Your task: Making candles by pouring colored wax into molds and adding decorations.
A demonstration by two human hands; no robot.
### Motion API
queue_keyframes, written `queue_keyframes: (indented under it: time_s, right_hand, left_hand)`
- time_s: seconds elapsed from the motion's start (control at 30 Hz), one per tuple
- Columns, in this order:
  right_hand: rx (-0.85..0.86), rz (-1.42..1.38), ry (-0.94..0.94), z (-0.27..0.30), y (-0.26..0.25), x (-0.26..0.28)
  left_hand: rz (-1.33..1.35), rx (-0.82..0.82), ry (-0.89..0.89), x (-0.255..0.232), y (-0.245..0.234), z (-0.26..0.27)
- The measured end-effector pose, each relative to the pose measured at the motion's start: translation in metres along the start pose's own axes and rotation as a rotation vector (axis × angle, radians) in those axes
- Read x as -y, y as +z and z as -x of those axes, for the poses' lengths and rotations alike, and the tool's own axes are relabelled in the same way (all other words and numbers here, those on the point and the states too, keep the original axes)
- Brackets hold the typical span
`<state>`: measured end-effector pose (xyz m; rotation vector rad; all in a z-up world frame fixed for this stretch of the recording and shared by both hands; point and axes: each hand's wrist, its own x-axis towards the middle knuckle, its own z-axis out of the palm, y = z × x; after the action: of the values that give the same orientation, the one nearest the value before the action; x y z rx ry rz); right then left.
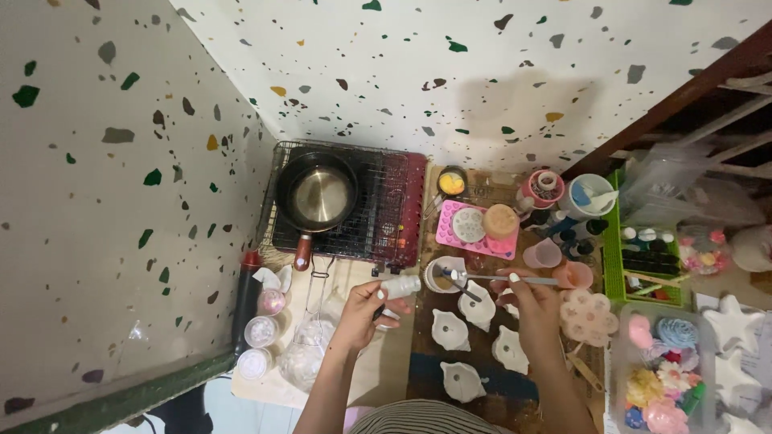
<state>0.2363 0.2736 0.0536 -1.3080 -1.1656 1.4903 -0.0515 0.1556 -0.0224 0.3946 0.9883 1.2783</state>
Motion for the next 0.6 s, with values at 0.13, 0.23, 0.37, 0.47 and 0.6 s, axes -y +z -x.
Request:
queue_keyframes:
  time_s: [0.13, 0.23, 0.37, 0.47, 0.6]
  right_hand:
    - [0.024, 0.01, -0.036, -0.004, 0.0, 0.004]
    - [0.023, 0.009, -0.058, -0.015, -0.003, -0.004]
    - [0.011, 0.169, -0.023, -0.047, -0.004, -0.056]
    - [-0.038, 0.272, 0.052, -0.068, -0.001, -0.113]
    - [0.021, 0.544, -0.088, -0.081, 0.012, -0.147]
  left_hand:
    - [0.012, 0.017, -0.009, 0.0, 0.008, -0.008]
    - [0.031, 0.031, -0.003, 0.006, 0.005, -0.011]
    - [0.057, 0.038, 0.005, 0.009, 0.004, -0.011]
    - [0.066, 0.032, -0.003, 0.009, 0.005, -0.006]
    - [0.091, 0.036, 0.0, 0.012, 0.009, 0.002]
